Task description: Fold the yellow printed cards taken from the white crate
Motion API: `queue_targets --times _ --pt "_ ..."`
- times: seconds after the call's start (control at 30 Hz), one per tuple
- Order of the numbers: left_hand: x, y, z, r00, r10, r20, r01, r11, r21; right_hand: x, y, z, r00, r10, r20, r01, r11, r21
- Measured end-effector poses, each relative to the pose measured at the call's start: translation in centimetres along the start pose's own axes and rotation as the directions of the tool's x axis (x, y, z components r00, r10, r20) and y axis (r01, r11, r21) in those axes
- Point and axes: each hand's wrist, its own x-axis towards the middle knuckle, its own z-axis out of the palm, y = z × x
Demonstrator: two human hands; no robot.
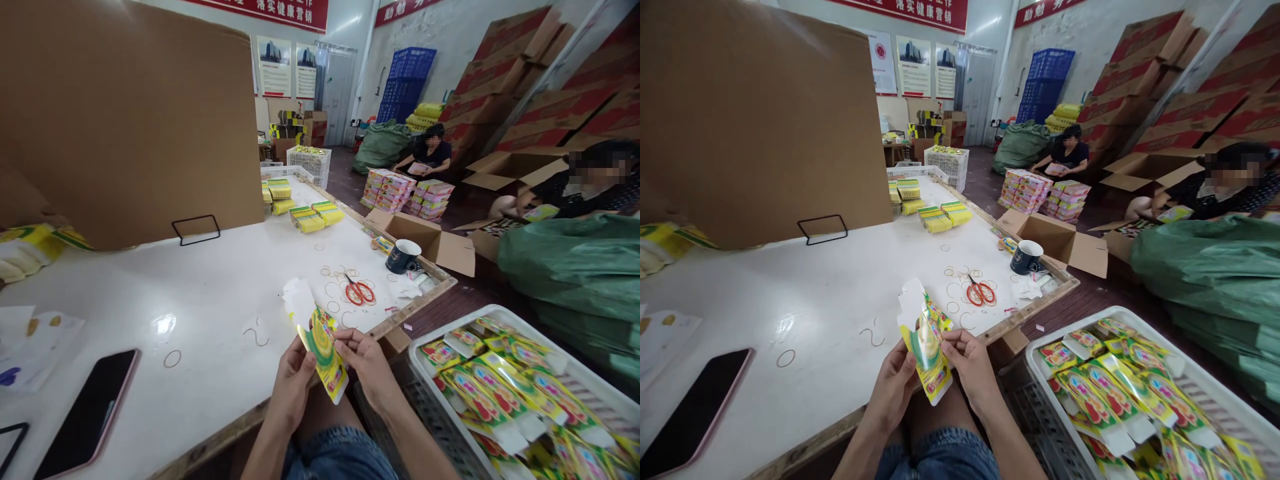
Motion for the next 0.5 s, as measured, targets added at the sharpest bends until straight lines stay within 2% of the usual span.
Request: queue_targets --times 0.1,0.2,0.33,0.5 --pt "-0.5 0.5 0.0 0.998 -0.041 0.044 0.045 0.994 -0.097 -0.8 -0.4 0.8 0.999 0.022 0.031 -0.023 0.999 0.043" --pt "-0.6 0.7 0.3 0.999 -0.023 0.044 0.028 0.994 -0.108 -1.2 -0.6 0.7 0.999 -0.011 0.047 0.014 0.998 -0.061" --pt "-0.6 0.9 1.0 0.998 0.022 0.052 -0.018 0.997 -0.072 -1.2 -0.2 0.4 0.998 -0.066 -0.006 0.063 0.968 -0.244" --pt "-0.7 1.2 1.1 0.997 0.028 0.075 -0.023 0.997 -0.068 -1.6 -0.9 0.3 0.999 -0.032 0.017 0.035 0.967 -0.253"
